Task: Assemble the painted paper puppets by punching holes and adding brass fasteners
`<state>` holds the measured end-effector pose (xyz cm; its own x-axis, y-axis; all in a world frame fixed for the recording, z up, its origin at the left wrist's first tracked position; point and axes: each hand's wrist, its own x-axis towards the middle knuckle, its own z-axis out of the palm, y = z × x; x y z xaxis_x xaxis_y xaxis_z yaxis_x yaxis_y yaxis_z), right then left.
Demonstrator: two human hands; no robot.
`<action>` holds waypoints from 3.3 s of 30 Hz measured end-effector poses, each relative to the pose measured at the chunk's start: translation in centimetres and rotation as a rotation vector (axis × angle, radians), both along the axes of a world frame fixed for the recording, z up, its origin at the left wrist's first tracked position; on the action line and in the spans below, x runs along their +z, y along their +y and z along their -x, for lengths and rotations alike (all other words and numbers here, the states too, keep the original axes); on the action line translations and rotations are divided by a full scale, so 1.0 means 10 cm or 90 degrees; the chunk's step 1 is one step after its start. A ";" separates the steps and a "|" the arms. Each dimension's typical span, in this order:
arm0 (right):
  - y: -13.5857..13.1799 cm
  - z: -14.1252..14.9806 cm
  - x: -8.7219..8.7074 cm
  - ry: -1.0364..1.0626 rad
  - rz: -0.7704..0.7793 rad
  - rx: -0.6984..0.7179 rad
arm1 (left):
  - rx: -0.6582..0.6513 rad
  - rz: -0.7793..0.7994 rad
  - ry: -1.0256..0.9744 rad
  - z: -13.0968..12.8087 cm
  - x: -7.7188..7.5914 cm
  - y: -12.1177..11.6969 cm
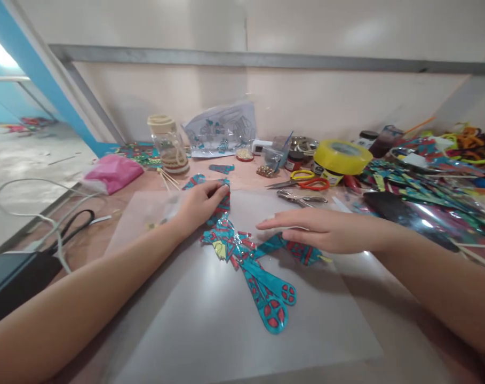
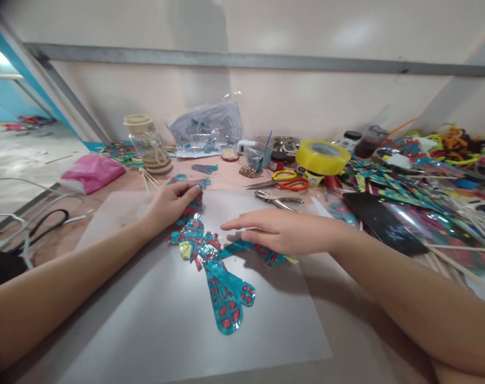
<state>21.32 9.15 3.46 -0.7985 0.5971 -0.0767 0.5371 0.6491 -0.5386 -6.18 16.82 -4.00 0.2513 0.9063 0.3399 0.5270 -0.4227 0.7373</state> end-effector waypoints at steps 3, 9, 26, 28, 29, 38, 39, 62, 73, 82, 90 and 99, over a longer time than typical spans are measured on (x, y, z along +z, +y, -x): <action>-0.04 -0.08 0.08 -0.061 -0.062 0.038 | -0.008 -0.004 0.011 0.01 0.02 0.00; -0.07 -0.06 0.16 -0.072 -0.117 0.080 | -0.009 0.014 -0.044 0.00 0.06 0.00; 0.44 0.95 -0.13 -0.105 -0.274 0.209 | 0.026 0.165 -0.404 0.05 0.02 0.15; 0.51 0.86 -0.18 -0.107 -0.245 0.120 | 0.016 0.164 -0.412 0.05 0.02 0.15; 0.55 0.81 -0.20 -0.111 -0.215 0.052 | 0.012 0.164 -0.415 0.05 0.02 0.15; 0.86 0.25 -0.29 -0.099 -0.138 -0.300 | -0.015 0.156 -0.356 0.05 0.01 0.12; 0.86 0.22 -0.28 -0.091 -0.152 -0.317 | -0.016 0.151 -0.343 0.05 0.01 0.11; 0.19 0.41 -0.34 -0.012 -0.119 0.112 | -0.032 0.051 -0.145 0.04 -0.01 0.05; 0.23 0.53 -0.50 0.255 0.007 -0.248 | -0.030 -0.102 -0.008 0.05 0.08 -0.12; 0.28 0.51 -0.64 0.430 -0.001 -0.343 | -0.186 -0.538 0.294 -0.03 0.15 -0.40; 0.25 0.54 -0.66 0.380 -0.118 -0.293 | -0.179 -0.579 0.338 -0.09 0.19 -0.43; 0.20 0.55 -0.64 0.398 -0.103 -0.284 | -0.091 -0.506 0.194 -0.07 0.08 -0.39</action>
